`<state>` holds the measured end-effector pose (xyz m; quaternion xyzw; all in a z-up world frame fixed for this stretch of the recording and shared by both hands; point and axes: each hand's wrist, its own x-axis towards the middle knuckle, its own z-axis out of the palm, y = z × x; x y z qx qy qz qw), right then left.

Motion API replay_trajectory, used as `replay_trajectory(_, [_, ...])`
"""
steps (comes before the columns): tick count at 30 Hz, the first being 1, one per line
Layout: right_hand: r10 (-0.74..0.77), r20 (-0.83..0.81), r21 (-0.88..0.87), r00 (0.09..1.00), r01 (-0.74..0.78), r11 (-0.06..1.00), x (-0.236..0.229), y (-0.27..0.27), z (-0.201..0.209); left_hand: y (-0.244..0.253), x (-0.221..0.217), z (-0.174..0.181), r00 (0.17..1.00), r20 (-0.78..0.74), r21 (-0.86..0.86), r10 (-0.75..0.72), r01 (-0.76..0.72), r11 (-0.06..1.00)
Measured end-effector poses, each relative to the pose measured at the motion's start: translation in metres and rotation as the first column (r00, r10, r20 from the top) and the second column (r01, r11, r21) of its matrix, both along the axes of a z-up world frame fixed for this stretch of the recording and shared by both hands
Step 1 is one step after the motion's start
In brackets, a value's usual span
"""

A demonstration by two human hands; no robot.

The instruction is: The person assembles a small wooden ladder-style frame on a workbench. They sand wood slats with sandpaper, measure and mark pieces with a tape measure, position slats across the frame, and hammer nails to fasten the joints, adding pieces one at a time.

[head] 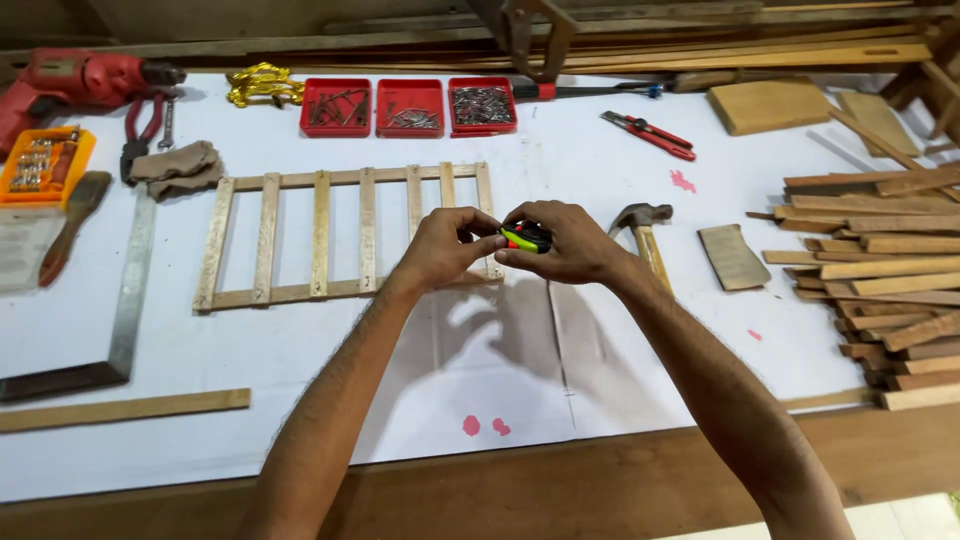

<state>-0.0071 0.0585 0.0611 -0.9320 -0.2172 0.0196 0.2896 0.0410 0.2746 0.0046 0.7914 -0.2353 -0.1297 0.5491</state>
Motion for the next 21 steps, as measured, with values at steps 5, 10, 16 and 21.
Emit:
replay_trajectory(5, [0.083, 0.064, -0.085, 0.994, -0.077, 0.993, 0.022, 0.01, -0.024, 0.036, 0.005, -0.009, 0.981, -0.188, -0.057, 0.039, -0.05, 0.997])
replay_trajectory(10, [-0.034, -0.154, -0.084, 0.987, 0.021, 0.996, 0.027, -0.013, -0.04, 0.034, 0.02, -0.041, 0.992, 0.111, 0.179, 0.06, -0.079, 0.981])
replay_trajectory(16, [-0.052, -0.172, -0.094, 0.984, 0.036, 0.995, 0.023, -0.039, -0.07, 0.019, 0.025, -0.062, 0.942, 0.336, 0.276, 0.018, -0.117, 0.954])
replay_trajectory(21, [-0.006, -0.04, -0.024, 0.999, 0.005, 1.0, 0.027, -0.049, -0.095, 0.017, 0.026, -0.066, 0.975, 0.208, 0.213, 0.083, -0.128, 0.969])
